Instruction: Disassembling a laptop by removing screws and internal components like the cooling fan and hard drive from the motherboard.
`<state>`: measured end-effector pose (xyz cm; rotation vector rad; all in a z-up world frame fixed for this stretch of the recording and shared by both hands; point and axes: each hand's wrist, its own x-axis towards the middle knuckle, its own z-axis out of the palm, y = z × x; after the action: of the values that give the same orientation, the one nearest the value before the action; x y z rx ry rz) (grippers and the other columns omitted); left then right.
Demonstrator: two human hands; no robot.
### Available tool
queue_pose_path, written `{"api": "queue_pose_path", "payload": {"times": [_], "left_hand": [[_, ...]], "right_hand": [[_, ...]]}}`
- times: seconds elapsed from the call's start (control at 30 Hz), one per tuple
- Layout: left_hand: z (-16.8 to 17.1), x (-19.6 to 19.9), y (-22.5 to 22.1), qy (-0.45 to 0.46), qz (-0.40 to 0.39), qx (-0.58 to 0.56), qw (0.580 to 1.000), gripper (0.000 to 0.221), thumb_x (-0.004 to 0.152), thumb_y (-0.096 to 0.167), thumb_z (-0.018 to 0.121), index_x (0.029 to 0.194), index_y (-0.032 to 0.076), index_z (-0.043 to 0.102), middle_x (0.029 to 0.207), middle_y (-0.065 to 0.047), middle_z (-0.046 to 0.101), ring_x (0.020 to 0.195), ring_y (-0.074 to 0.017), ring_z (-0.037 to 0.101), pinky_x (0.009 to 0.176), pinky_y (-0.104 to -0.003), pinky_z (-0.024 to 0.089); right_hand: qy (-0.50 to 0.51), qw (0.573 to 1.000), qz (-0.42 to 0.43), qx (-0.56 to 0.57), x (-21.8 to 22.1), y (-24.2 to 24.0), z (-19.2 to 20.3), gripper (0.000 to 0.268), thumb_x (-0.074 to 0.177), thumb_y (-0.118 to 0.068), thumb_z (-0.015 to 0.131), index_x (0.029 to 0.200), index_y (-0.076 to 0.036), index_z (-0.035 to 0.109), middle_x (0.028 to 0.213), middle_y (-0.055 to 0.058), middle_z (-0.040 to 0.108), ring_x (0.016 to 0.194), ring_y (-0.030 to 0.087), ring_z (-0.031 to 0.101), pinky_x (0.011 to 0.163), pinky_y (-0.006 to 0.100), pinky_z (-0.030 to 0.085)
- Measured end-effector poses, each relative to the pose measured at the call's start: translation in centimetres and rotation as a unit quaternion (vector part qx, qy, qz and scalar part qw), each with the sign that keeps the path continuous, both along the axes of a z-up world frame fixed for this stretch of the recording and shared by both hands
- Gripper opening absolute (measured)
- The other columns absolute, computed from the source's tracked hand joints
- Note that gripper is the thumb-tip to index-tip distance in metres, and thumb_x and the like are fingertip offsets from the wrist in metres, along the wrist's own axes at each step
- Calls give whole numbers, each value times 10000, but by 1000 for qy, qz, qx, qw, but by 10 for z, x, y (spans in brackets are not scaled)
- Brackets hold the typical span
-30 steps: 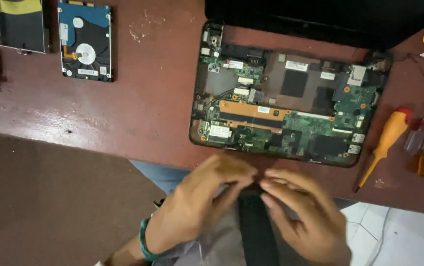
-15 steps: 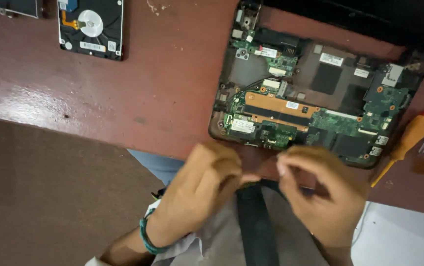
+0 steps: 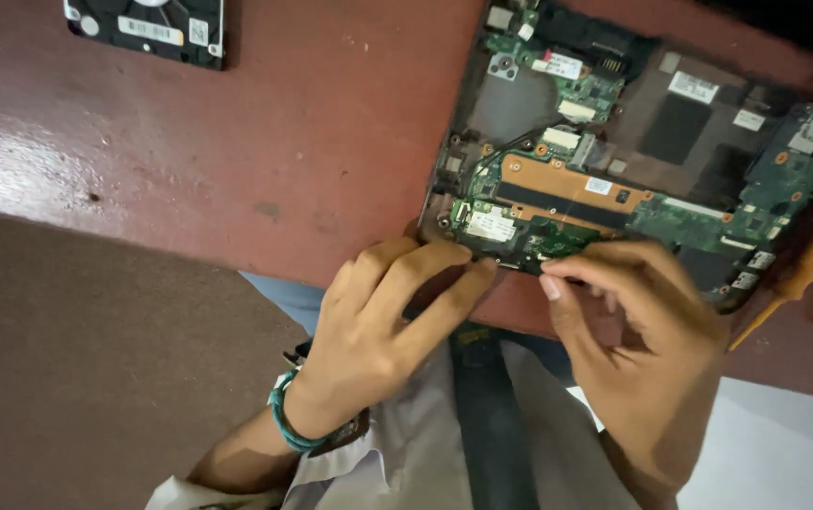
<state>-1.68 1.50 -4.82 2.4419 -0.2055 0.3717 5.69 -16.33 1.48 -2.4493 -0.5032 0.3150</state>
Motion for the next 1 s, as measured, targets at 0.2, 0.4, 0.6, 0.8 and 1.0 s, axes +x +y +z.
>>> {"api": "queue_pose_path", "payload": {"times": [0.2, 0.4, 0.6, 0.8, 1.0], "left_hand": [[-1, 0, 0, 4, -1, 16, 1000, 246, 1088, 31, 559, 1248, 153, 700, 1188, -69, 640, 1011, -250, 613, 740, -366, 473], [0, 2, -1, 0, 1, 14, 1000, 267, 1086, 24, 517, 1213, 145, 718, 1173, -67, 645, 986, -251, 607, 759, -362, 483], [-1, 5, -3, -16, 2, 30, 999, 225, 1062, -3, 630, 1181, 156, 736, 1138, -54, 639, 954, -235, 592, 715, -348, 464], [-2, 5, -1, -17, -2, 25, 1000, 227, 1071, 6, 592, 1190, 147, 725, 1118, -47, 660, 953, -237, 606, 735, -350, 456], [-3, 6, -1, -11, -2, 29, 1000, 210, 1079, 33, 591, 1185, 162, 718, 1114, -37, 659, 926, -235, 582, 737, -350, 443]], "right_hand": [[34, 999, -31, -12, 1, 5, 3, 64, 1005, -12, 718, 1035, 29, 757, 1017, 161, 688, 775, 186, 635, 646, 285, 480], [53, 998, -29, -20, 7, 4, 2, 57, 959, 32, 747, 1010, 31, 773, 979, 161, 683, 751, 181, 638, 607, 273, 478], [91, 995, 5, -40, 21, 3, 7, 186, 867, 107, 721, 990, -15, 789, 870, 89, 669, 652, 140, 523, 579, 267, 425], [68, 994, 31, -74, 21, 6, 9, 169, 869, 126, 707, 953, -11, 759, 866, 93, 685, 700, 168, 580, 631, 299, 452], [91, 989, 51, -108, 28, 2, 11, 191, 837, 76, 733, 982, -40, 773, 888, 50, 735, 720, 116, 661, 740, 256, 575]]}}
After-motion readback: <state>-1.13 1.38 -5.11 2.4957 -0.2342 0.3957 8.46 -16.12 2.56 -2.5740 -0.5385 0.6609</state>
